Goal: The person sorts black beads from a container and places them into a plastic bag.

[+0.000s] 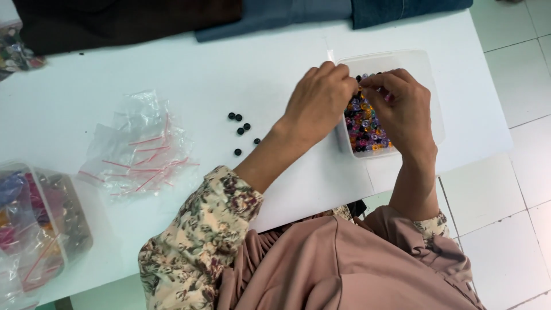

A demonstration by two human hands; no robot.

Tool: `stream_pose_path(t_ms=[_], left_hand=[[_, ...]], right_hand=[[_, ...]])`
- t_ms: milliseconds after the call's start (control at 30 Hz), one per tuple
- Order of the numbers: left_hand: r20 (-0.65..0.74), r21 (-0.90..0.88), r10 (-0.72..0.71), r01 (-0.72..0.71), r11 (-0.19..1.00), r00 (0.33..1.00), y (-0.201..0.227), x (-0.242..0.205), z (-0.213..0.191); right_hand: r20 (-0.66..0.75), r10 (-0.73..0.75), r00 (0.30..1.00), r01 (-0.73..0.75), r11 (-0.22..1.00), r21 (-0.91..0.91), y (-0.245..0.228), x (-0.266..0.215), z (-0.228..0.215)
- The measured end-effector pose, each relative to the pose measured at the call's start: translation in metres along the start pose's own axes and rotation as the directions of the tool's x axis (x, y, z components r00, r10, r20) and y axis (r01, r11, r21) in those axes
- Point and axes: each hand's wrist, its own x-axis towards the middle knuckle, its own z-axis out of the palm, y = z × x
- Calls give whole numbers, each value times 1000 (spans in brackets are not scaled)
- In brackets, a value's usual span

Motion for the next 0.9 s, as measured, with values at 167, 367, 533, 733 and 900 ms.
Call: stream_pose_path(t_ms=[167, 367, 533, 733, 900], left_hand=[[89, 282, 49, -72, 957, 995, 10, 28, 67], [225, 422, -86, -17, 906, 971, 12, 39, 75], [246, 423, -111, -4, 906, 963, 12, 39, 78], [327, 568, -132, -83, 819, 936, 7, 38, 84], [103, 578, 41, -93, 811, 994, 11, 28, 58]], right_hand=[[119, 150, 981, -141, 986, -86, 40, -5, 10], [261, 281, 923, -210, 940, -268, 52, -6, 25], [270, 319, 908, -229, 920, -318, 54, -5, 27], [272, 352, 896, -283, 922, -264, 52, -6, 26], [248, 345, 905, -263, 913, -311, 50, -7, 26]])
